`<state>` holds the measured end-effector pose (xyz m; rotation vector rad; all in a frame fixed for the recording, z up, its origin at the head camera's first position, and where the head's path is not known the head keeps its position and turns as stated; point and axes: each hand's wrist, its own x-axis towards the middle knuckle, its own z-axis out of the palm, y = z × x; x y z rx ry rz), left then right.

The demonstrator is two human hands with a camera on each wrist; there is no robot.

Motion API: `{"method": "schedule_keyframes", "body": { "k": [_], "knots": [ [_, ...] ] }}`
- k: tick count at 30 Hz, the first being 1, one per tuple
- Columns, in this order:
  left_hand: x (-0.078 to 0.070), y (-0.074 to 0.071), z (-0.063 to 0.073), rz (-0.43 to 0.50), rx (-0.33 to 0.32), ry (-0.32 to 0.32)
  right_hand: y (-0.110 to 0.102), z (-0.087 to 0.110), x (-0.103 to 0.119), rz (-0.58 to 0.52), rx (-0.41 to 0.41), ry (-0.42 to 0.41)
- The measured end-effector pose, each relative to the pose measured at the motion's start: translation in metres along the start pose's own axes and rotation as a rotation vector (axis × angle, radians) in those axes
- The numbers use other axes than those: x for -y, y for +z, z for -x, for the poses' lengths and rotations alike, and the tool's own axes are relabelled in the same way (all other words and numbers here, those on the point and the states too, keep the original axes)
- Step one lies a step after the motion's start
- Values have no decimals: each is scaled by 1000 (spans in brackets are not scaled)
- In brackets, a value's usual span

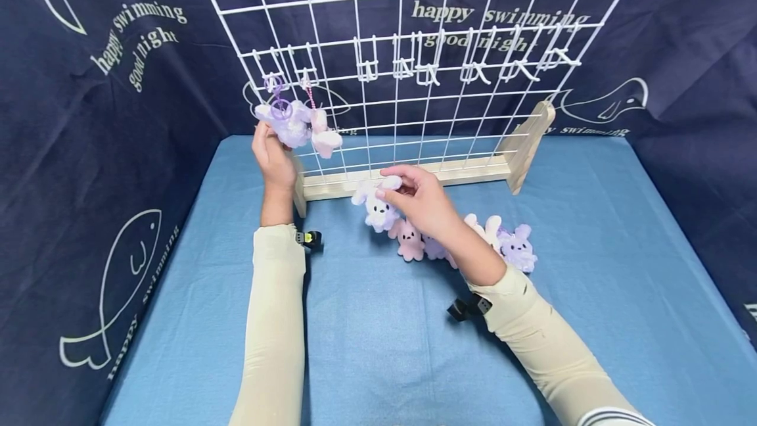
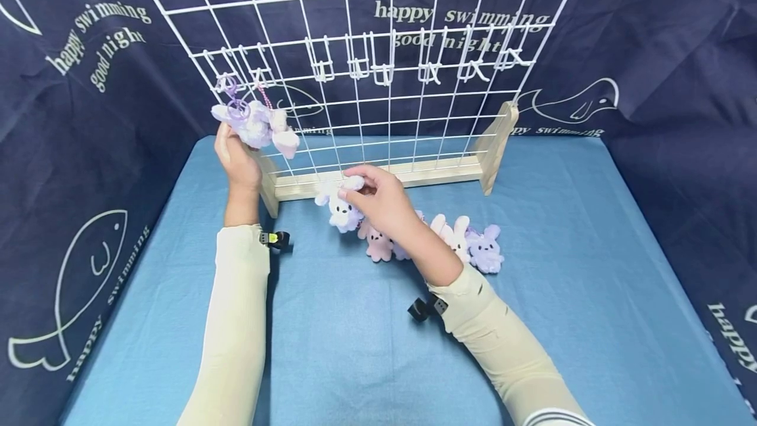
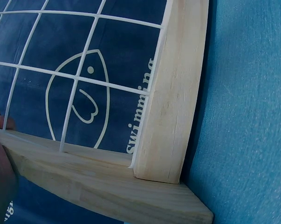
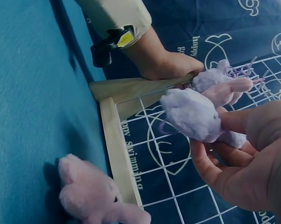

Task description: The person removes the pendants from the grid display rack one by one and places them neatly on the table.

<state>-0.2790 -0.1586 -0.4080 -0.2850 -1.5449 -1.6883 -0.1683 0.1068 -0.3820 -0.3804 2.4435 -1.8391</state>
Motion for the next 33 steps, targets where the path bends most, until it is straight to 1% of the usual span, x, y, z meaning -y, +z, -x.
{"method": "schedule_keyframes", "body": {
  "k": [6,11,16,25,33],
  "knots": [
    [-2,1,0,17,-4,-1,2,2,-4,100,82,41],
    [-4,2,1,24,-8,-4,3,2,-11,196,159,47],
    [-3,1,1,14,-11,-10,3,2,-15,274,191,53],
    [-1,0,1,16,-6,-21,2,2,-23,310,254,112],
    [-1,0,0,19,-8,-2,2,1,-30,355,284,109]
  ]
}}
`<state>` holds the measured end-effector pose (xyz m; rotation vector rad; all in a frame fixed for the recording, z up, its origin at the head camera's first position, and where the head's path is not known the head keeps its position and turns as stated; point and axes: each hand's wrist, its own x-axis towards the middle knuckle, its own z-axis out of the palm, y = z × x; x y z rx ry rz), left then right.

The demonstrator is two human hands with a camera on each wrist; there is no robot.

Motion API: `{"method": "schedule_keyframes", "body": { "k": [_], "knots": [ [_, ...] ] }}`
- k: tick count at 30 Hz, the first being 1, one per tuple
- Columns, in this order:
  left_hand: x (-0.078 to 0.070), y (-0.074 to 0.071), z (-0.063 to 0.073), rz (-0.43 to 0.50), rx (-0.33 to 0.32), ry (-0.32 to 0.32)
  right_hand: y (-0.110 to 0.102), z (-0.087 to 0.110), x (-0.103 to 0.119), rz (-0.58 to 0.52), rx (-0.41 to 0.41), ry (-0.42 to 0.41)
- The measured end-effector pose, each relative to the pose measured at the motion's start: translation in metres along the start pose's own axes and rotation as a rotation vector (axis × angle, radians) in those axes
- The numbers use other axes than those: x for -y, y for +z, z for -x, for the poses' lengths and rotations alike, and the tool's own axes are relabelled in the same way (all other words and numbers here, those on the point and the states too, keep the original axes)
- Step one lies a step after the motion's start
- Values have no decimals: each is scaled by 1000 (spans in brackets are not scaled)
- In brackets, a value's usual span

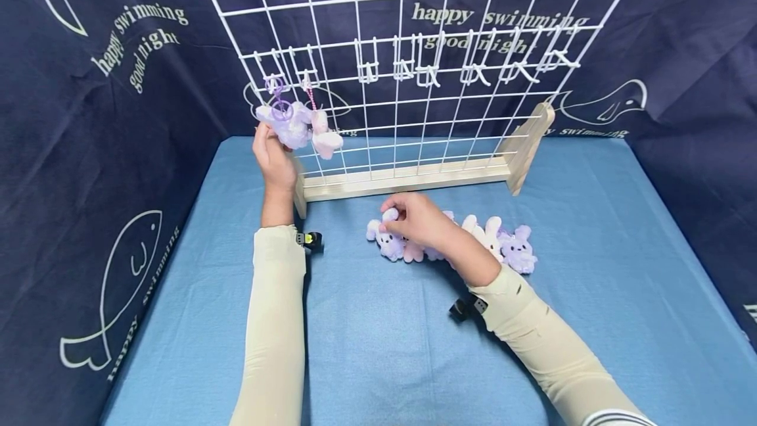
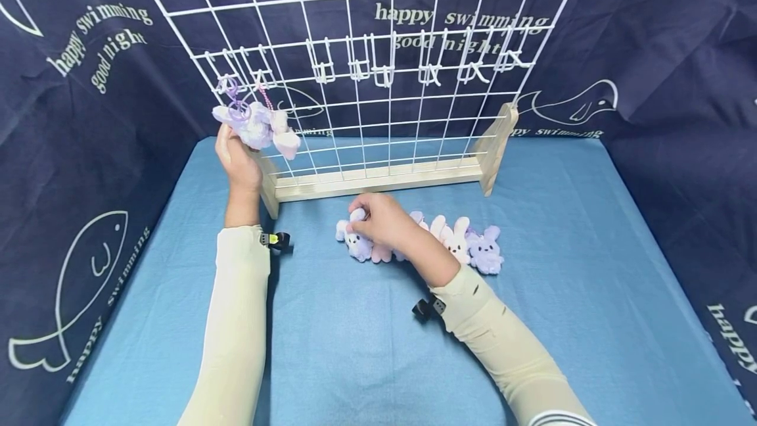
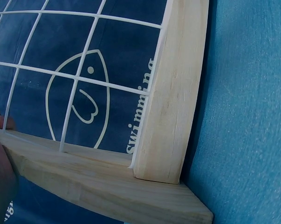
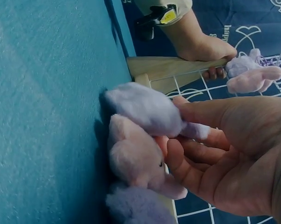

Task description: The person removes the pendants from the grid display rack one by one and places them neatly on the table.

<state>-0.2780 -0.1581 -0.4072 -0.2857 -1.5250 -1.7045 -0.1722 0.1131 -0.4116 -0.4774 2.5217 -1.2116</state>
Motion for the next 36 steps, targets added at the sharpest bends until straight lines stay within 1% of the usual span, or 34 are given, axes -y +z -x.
{"method": "schedule_keyframes", "body": {
  "k": [8,11,15,17,21,23,25,28,31,34,36],
  "knots": [
    [-2,1,1,4,-7,-3,-1,-2,-6,18,3,-4],
    [-2,1,1,-2,-6,-10,-2,-2,-6,20,-4,9],
    [-1,0,1,-6,-4,-15,-4,-1,-4,-7,-55,42],
    [-1,0,1,-2,-5,-18,-6,-2,-5,-19,-104,45],
    [-1,1,1,1,-7,-17,-5,-6,-4,-86,-204,13],
    [-1,0,1,-5,-5,-18,-4,-8,-3,-147,-253,-10],
    [-1,0,0,-9,-2,-17,-3,-11,0,-226,-285,-26],
    [-2,0,0,-16,0,-12,-4,-17,7,-342,-292,-22],
    [-2,0,1,-8,-4,-14,-5,-22,18,-506,-237,5],
    [-2,0,0,-9,3,-12,-7,-25,30,-733,-133,37],
    [-1,0,0,-6,8,-12,-7,-27,37,-849,-62,41]
  ]
}}
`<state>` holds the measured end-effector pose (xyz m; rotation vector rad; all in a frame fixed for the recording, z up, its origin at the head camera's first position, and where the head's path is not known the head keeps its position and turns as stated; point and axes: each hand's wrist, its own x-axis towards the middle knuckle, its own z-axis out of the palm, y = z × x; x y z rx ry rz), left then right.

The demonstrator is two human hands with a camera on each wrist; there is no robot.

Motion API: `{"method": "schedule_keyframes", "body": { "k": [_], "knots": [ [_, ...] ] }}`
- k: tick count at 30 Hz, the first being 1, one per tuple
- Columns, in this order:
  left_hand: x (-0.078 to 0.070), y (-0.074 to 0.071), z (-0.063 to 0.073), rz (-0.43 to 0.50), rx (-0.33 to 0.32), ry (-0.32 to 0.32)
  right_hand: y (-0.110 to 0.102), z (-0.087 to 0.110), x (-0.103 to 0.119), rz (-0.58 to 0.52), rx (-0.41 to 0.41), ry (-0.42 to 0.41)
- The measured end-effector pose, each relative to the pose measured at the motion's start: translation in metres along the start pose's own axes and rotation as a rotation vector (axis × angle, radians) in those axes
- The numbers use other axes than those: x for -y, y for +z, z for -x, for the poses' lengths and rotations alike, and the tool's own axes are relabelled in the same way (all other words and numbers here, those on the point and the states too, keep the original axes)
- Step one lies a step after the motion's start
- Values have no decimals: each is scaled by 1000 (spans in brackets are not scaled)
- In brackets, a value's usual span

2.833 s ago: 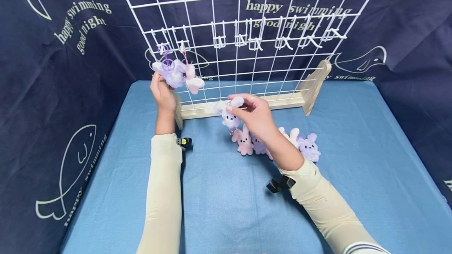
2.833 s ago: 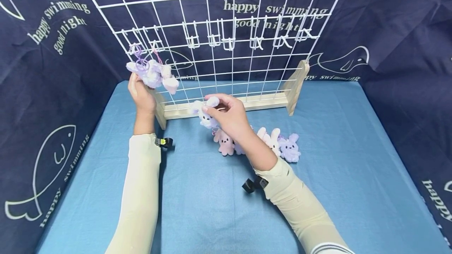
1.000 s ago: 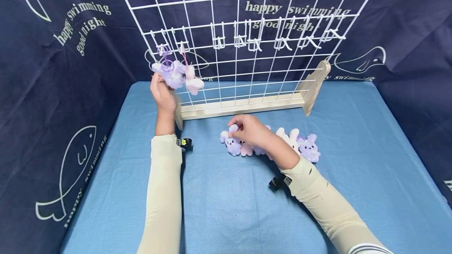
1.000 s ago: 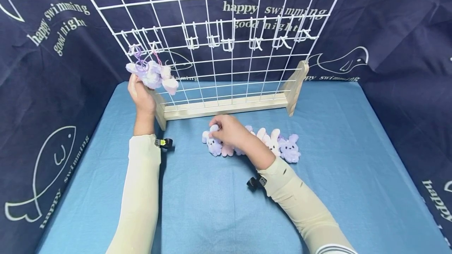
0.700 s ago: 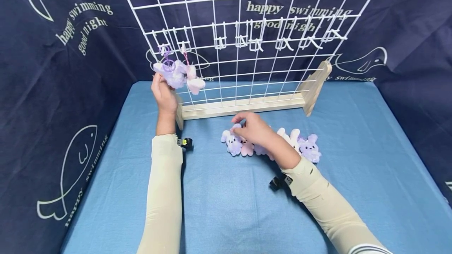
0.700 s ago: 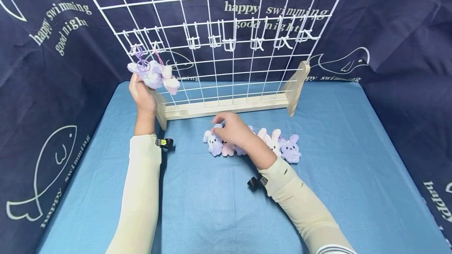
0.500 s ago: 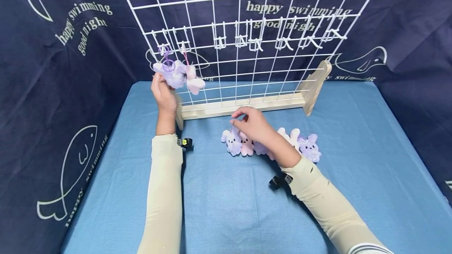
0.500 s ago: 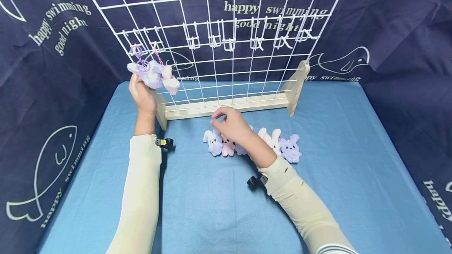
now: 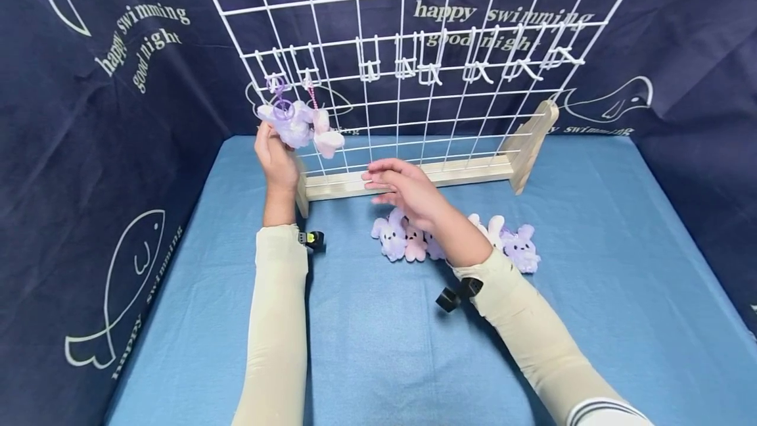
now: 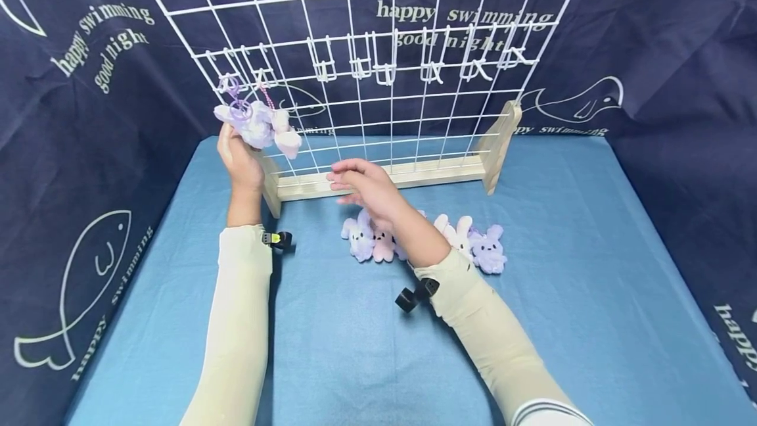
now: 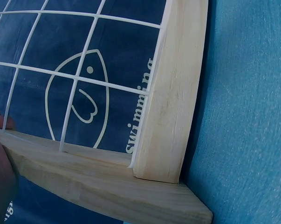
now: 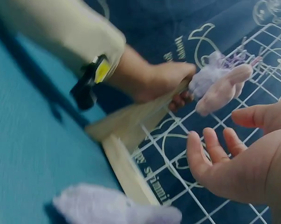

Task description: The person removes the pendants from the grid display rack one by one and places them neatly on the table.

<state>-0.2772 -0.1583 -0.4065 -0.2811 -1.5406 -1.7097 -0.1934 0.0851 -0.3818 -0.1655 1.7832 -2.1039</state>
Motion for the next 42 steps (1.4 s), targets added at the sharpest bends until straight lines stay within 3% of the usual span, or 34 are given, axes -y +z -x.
{"method": "schedule_keyframes", "body": {
  "k": [2,5,9,17,21,26,33,37,42],
  "knots": [
    [1,0,0,-7,0,3,5,-1,3,-60,69,19],
    [1,-1,-1,-11,-16,3,15,-3,6,-54,177,-2],
    [1,-1,-1,-17,-21,6,30,-4,9,-95,264,-43],
    [2,2,1,-1,-29,-1,50,-8,9,-309,272,-128],
    [3,2,0,17,-35,17,55,-11,7,-349,307,-150],
    [5,3,1,104,-32,25,61,-15,5,-355,328,-126],
    [4,4,0,83,-34,54,73,-21,5,-319,236,-118],
    [5,3,0,97,-37,53,79,-21,4,-352,236,-114],
    [5,3,1,43,-25,51,81,-18,4,-382,263,-114]
  ]
}}
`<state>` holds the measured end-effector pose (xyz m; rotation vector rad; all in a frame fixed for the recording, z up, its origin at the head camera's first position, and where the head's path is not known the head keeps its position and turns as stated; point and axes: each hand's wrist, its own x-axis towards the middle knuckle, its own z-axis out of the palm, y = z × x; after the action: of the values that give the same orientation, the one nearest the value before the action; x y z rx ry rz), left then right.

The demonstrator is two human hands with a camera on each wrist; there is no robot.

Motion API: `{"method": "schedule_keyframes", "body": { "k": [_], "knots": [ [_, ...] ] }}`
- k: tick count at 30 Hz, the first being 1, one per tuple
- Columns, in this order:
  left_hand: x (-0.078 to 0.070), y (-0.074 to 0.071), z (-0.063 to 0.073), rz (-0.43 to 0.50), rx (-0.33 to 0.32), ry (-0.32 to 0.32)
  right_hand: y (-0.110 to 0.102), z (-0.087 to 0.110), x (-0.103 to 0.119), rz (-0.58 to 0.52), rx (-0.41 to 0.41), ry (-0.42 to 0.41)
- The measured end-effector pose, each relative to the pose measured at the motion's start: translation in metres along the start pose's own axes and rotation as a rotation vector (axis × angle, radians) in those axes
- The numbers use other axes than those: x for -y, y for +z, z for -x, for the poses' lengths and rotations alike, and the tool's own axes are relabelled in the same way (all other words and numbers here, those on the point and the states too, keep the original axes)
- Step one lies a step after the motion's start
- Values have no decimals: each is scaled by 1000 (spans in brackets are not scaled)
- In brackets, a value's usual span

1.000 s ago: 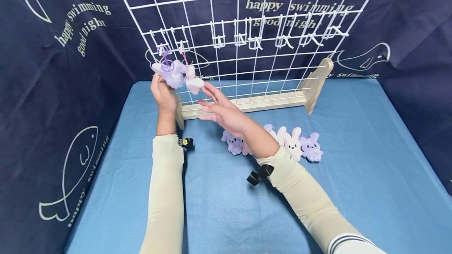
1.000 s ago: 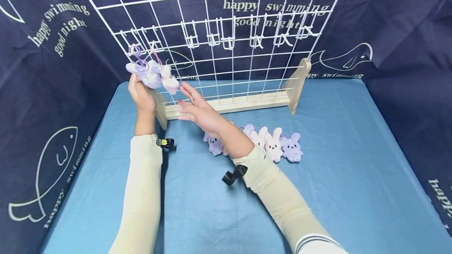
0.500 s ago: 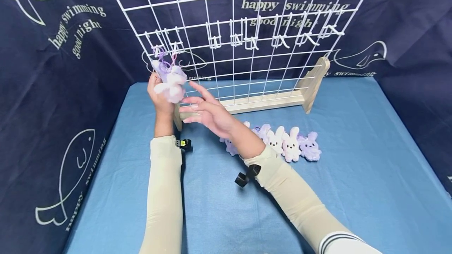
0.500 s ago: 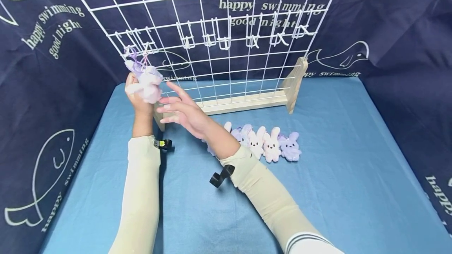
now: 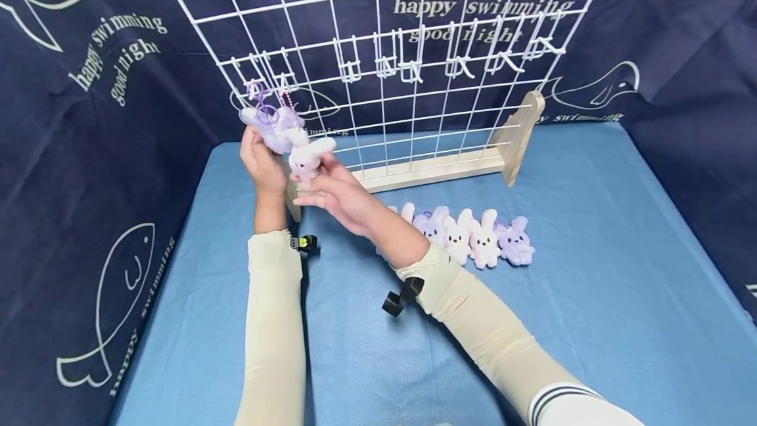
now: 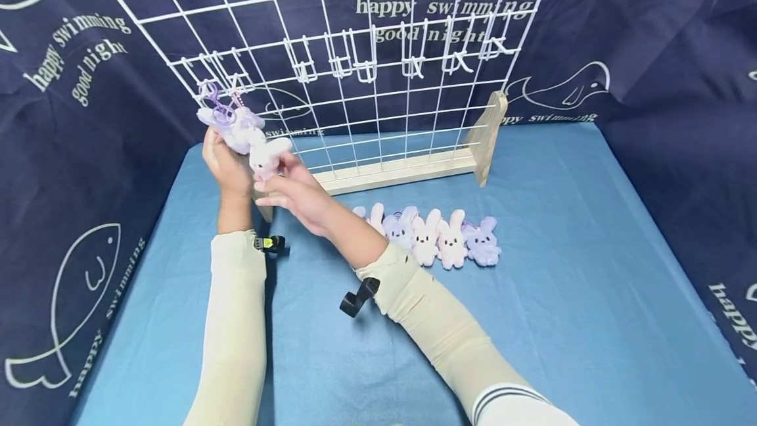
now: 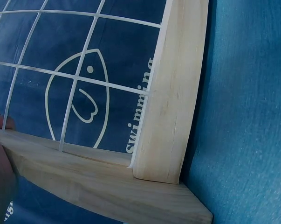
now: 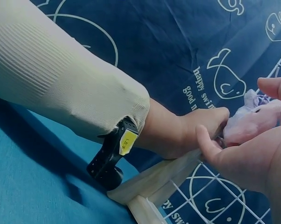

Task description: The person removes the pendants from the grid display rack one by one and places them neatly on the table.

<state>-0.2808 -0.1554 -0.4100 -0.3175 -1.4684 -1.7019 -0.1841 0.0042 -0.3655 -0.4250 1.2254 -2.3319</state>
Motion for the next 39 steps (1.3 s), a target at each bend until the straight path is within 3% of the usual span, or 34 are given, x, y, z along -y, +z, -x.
{"method": "schedule_keyframes", "body": {
  "k": [4,8,21,39],
  "knots": [
    [0,1,0,-5,-22,32,0,4,1,36,66,16],
    [1,1,0,13,-25,23,4,11,5,88,95,4],
    [0,0,1,-5,-6,13,13,37,19,137,53,-13],
    [-1,-1,0,8,-1,-3,5,48,27,145,15,-46]
  ]
}}
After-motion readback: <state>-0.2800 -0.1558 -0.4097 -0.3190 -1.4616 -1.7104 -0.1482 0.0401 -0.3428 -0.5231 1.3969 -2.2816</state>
